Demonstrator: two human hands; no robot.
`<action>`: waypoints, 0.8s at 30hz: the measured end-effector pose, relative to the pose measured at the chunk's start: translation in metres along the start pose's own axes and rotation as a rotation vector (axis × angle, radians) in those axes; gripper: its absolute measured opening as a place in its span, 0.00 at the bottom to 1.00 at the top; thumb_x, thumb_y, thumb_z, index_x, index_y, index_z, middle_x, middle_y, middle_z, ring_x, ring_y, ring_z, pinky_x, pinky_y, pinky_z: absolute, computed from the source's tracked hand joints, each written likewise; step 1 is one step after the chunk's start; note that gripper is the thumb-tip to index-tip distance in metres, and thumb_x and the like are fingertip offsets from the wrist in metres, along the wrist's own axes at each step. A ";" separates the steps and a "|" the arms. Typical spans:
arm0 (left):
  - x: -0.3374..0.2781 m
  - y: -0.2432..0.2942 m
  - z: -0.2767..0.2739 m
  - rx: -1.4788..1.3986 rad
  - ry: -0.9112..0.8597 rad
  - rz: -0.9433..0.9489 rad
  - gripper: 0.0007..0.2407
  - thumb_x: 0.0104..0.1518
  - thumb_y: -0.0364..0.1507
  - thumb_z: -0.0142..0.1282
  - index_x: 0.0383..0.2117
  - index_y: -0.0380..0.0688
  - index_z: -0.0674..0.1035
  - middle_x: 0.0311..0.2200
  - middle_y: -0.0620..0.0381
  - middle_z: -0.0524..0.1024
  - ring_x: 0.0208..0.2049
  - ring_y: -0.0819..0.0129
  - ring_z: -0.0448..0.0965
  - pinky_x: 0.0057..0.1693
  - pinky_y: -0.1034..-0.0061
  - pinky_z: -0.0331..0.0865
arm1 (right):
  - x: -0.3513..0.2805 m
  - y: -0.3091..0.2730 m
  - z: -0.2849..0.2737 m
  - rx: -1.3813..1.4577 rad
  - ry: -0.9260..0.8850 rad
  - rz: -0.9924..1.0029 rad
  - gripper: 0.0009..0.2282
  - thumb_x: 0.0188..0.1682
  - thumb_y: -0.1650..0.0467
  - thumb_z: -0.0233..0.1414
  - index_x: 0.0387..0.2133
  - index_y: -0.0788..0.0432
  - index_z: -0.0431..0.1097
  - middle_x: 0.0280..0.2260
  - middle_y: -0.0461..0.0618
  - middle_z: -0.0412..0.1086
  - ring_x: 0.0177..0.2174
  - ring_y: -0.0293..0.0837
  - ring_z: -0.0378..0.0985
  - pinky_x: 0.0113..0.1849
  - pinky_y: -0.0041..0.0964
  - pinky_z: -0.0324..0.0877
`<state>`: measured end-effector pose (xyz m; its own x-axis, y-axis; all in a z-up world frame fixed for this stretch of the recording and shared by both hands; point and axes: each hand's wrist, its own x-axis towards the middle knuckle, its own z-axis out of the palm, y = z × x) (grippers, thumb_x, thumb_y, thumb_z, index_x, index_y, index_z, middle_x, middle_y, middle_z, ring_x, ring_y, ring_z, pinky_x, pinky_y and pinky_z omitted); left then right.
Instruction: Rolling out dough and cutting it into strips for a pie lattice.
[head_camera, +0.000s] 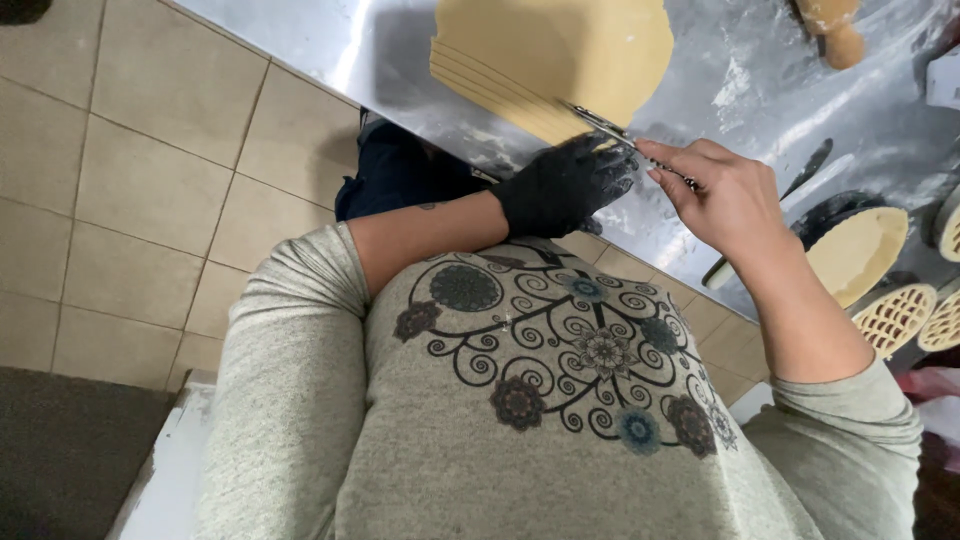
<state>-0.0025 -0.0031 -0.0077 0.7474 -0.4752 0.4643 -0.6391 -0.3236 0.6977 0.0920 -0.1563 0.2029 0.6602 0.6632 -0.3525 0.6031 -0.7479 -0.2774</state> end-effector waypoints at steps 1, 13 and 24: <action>-0.002 -0.001 0.000 0.002 0.001 -0.002 0.21 0.56 0.37 0.59 0.52 0.37 0.79 0.58 0.41 0.72 0.64 0.46 0.67 0.70 0.52 0.56 | 0.003 -0.003 0.000 0.000 -0.001 -0.003 0.13 0.55 0.67 0.61 0.53 0.45 0.79 0.31 0.46 0.74 0.27 0.48 0.74 0.30 0.41 0.70; -0.016 -0.011 -0.027 0.055 -0.008 -0.027 0.22 0.59 0.44 0.58 0.51 0.40 0.81 0.58 0.42 0.73 0.64 0.51 0.66 0.70 0.49 0.51 | 0.033 -0.025 0.000 0.045 0.008 -0.008 0.12 0.55 0.69 0.62 0.52 0.47 0.79 0.35 0.48 0.77 0.26 0.48 0.75 0.31 0.41 0.71; -0.031 -0.019 -0.049 0.011 0.081 -0.008 0.21 0.55 0.41 0.61 0.50 0.40 0.81 0.58 0.43 0.73 0.64 0.48 0.67 0.70 0.45 0.52 | 0.061 -0.046 0.001 0.051 0.034 -0.049 0.12 0.55 0.69 0.62 0.52 0.46 0.79 0.36 0.49 0.77 0.26 0.47 0.75 0.30 0.40 0.71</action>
<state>-0.0051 0.0577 -0.0088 0.7644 -0.4054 0.5014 -0.6347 -0.3362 0.6958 0.1038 -0.0813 0.1930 0.6459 0.6989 -0.3072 0.6118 -0.7145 -0.3393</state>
